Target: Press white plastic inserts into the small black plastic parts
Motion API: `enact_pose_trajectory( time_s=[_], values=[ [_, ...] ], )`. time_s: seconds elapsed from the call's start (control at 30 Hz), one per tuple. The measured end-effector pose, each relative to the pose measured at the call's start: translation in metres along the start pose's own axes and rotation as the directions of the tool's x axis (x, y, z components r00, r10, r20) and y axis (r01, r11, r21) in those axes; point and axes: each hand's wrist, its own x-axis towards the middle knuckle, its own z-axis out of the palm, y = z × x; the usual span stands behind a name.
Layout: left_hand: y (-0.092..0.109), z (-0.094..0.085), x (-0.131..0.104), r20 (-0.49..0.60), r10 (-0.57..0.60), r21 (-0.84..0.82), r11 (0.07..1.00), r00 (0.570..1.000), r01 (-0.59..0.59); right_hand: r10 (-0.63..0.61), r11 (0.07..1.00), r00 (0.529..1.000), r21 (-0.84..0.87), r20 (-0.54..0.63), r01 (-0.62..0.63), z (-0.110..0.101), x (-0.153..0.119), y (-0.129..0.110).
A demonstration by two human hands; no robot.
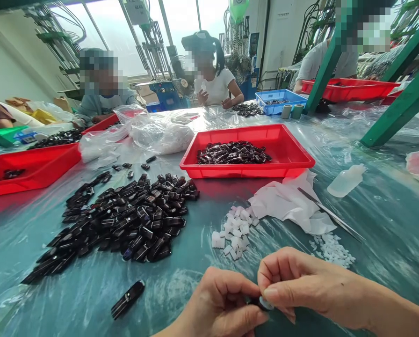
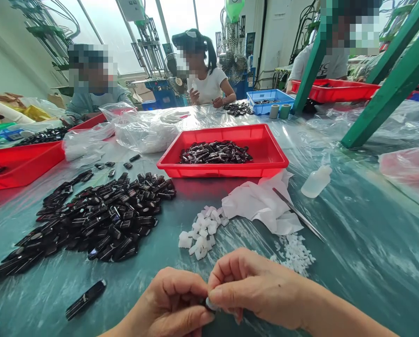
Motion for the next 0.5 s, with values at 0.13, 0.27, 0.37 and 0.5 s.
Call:
enact_pose_trajectory(
  time_s=[0.13,0.27,0.37,0.5],
  values=[
    [0.0000,0.0002,-0.0012,-0.002,0.024,0.032,0.999,1.000,-0.024,0.006,1.000,1.000,-0.003,0.004,-0.006,-0.0014,0.0007,0.0015],
    [0.0006,-0.0003,-0.0021,0.011,0.043,0.062,0.997,0.999,-0.043,0.001,0.999,1.000,0.047,0.022,-0.002,-0.0022,0.0029,0.0026],
    [0.0013,-0.0017,-0.0018,0.040,0.059,0.089,0.994,0.997,-0.063,0.007,0.999,0.999,0.046,0.033,-0.009,-0.0024,0.0037,0.0039],
    [0.0024,-0.0022,-0.0027,0.051,0.044,0.105,0.993,0.998,-0.050,0.018,0.998,0.999,0.065,0.048,-0.021,-0.0022,0.0051,0.0057]
  ],
)
